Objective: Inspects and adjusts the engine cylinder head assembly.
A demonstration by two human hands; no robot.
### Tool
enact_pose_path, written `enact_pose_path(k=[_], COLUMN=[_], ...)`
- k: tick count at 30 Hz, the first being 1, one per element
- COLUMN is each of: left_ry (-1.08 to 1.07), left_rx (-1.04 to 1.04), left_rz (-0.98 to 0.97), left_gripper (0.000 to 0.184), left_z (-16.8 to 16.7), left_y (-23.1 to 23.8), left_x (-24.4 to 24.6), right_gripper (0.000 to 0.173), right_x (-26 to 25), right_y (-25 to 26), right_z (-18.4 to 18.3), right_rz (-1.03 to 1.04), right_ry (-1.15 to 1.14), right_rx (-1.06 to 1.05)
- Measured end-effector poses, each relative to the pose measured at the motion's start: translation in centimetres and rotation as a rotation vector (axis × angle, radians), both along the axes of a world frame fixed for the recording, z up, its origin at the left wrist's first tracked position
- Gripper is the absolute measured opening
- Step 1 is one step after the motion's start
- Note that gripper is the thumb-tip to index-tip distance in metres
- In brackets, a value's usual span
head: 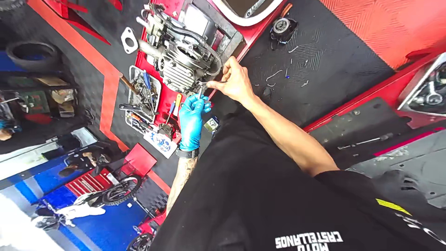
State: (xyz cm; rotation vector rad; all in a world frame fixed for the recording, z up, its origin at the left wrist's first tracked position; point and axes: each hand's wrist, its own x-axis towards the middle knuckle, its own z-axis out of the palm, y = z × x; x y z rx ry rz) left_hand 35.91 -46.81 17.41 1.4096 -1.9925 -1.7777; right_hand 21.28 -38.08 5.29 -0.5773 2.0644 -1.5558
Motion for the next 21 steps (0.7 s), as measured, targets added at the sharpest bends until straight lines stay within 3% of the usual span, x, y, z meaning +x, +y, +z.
enact_pose_path(k=[5, 13, 21], left_ry=[-0.101, -0.19, -0.205], left_rx=[-0.212, -0.382, -0.366], left_rz=[0.018, -0.026, 0.02], left_gripper=[0.016, 0.016, 0.02], left_z=[-0.6, -1.1, -0.8], left_y=[0.0, -0.3, -0.2], left_x=[-0.2, -0.5, -1.0], right_gripper=[0.061, 0.054, 0.052], right_x=[0.7, 1.5, 2.8], right_y=[-0.2, -0.1, -0.4], right_z=[-0.9, -0.7, -0.9], right_rz=[0.03, 0.0, -0.021], right_ry=[-0.06, -0.092, -0.109], right_rx=[-0.01, -0.026, -0.038])
